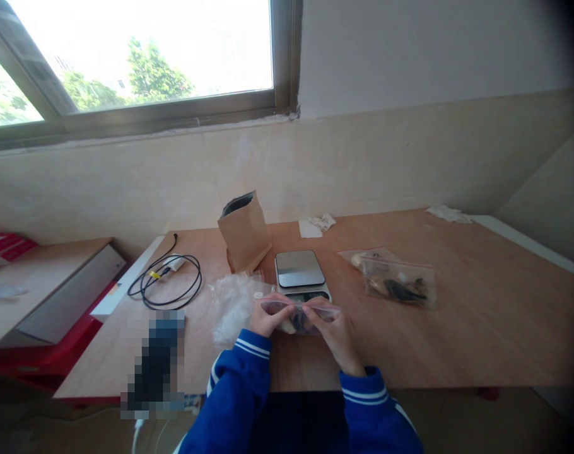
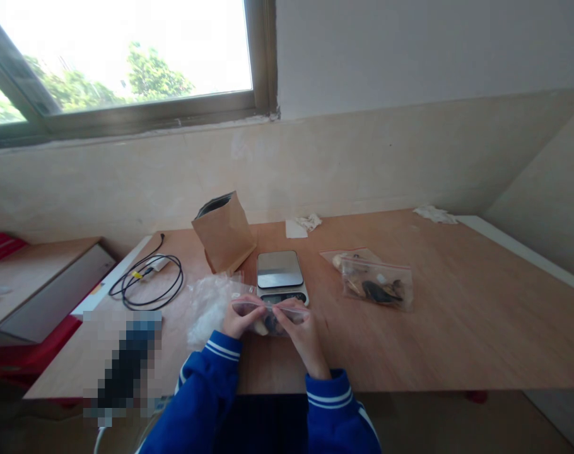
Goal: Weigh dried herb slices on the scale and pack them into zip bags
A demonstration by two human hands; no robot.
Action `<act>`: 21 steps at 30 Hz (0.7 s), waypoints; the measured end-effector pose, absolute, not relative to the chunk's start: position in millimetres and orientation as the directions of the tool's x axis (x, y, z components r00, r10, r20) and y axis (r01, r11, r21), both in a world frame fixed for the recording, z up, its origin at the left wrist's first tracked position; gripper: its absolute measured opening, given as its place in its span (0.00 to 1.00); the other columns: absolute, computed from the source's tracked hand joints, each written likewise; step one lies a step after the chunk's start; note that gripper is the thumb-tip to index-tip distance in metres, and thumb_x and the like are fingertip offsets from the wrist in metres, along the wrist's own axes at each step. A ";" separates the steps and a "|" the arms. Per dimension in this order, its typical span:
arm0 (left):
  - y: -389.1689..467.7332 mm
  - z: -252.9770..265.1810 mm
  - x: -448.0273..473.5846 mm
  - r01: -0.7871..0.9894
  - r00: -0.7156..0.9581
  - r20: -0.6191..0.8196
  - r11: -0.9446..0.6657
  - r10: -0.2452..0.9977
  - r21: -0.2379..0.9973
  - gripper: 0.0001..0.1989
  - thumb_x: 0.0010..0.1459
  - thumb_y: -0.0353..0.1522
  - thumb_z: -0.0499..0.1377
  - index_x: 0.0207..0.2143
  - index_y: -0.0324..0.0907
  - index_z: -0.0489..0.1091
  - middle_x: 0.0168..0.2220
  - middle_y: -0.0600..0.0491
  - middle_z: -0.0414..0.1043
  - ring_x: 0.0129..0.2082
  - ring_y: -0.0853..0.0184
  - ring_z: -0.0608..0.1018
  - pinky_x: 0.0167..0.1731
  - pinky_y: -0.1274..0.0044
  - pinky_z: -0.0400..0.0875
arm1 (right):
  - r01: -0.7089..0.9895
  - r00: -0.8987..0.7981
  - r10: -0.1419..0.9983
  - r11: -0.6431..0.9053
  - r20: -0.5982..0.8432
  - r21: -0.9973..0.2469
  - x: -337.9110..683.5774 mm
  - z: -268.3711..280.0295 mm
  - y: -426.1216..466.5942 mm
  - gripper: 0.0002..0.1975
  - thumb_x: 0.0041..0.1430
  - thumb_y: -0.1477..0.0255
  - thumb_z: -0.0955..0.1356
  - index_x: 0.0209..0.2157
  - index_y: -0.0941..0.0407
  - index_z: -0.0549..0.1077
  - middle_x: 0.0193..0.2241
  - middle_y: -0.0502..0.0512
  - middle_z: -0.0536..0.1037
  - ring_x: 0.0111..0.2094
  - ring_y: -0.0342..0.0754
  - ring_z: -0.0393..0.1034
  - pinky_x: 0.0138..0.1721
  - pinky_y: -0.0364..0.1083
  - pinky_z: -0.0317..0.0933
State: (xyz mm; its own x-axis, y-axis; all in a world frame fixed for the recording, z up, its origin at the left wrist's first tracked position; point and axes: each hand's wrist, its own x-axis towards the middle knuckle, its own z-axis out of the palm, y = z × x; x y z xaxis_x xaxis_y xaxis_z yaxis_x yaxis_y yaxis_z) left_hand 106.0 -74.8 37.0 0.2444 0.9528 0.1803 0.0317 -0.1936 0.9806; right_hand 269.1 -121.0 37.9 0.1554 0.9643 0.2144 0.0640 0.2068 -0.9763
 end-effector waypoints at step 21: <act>-79.9 43.2 107.7 0.051 0.249 0.235 -0.255 0.940 0.966 0.14 0.46 0.41 0.66 0.27 0.38 0.74 0.30 0.48 0.76 0.31 0.65 0.77 0.35 0.75 0.74 | 0.062 0.150 0.946 0.280 0.287 -0.958 261.3 24.7 -114.8 0.11 0.54 0.62 0.69 0.30 0.55 0.76 0.30 0.53 0.74 0.35 0.48 0.70 0.38 0.46 0.64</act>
